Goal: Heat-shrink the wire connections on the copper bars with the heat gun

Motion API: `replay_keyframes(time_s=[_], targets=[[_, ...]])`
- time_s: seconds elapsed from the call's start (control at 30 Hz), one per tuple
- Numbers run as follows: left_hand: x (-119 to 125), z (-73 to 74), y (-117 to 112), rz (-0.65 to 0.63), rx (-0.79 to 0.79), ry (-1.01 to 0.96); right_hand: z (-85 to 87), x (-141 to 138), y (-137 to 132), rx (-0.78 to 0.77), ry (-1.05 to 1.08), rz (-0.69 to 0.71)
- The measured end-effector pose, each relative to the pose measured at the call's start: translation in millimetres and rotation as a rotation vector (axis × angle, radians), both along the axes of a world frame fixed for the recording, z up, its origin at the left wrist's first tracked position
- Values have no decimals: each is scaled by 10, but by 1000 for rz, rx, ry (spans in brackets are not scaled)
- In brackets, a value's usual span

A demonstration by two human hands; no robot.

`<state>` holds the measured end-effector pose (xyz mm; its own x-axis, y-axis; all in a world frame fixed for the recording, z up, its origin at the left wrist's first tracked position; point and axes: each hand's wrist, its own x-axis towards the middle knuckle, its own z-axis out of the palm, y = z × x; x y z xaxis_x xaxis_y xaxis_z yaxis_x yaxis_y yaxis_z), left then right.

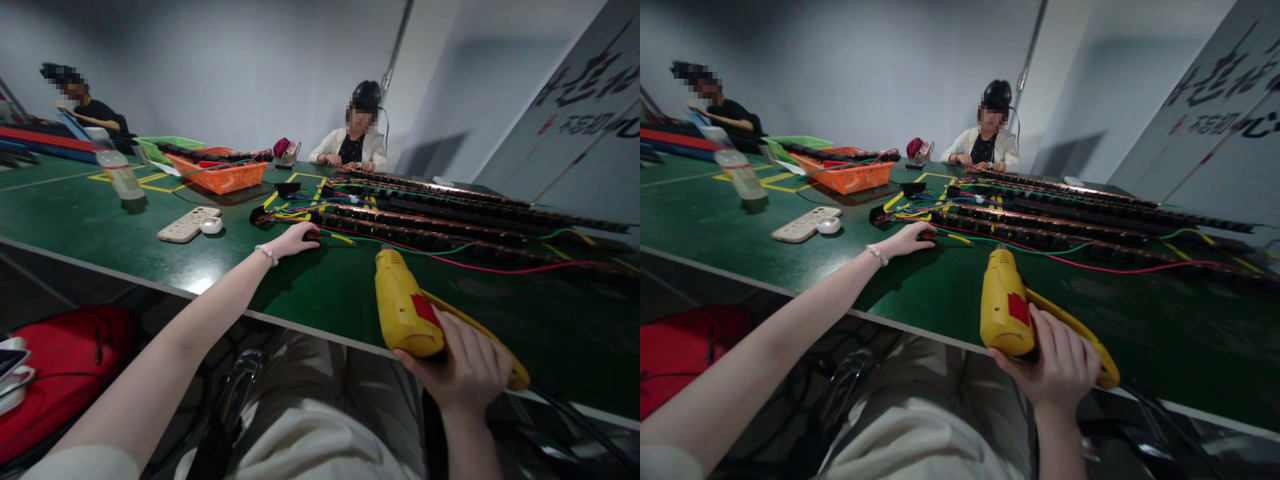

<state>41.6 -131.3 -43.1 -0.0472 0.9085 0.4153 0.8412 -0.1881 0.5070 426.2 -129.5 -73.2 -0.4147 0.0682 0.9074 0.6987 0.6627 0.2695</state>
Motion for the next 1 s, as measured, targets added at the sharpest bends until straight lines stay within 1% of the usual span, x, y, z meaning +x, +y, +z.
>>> replay_keyframes(time_s=[0.13,0.3,0.4,0.53,0.67,0.83,1.0], targets=[[206,-110,135,-59,62,-54,-3,-6,-27,-6,-2,-15],[267,-172,187,-87,84,-50,6,-79,-110,-40,20,-21],[264,-178,190,-81,86,-51,8,-170,-185,-49,27,-21],[261,-181,197,-77,60,-81,2,-330,-299,-107,39,-19],[260,-190,206,-74,53,-84,2,-516,-409,-175,48,8],[261,-177,196,-82,55,-67,29,-754,-540,-221,49,63],[268,-141,168,-56,46,-76,12,-891,-599,-245,76,89]])
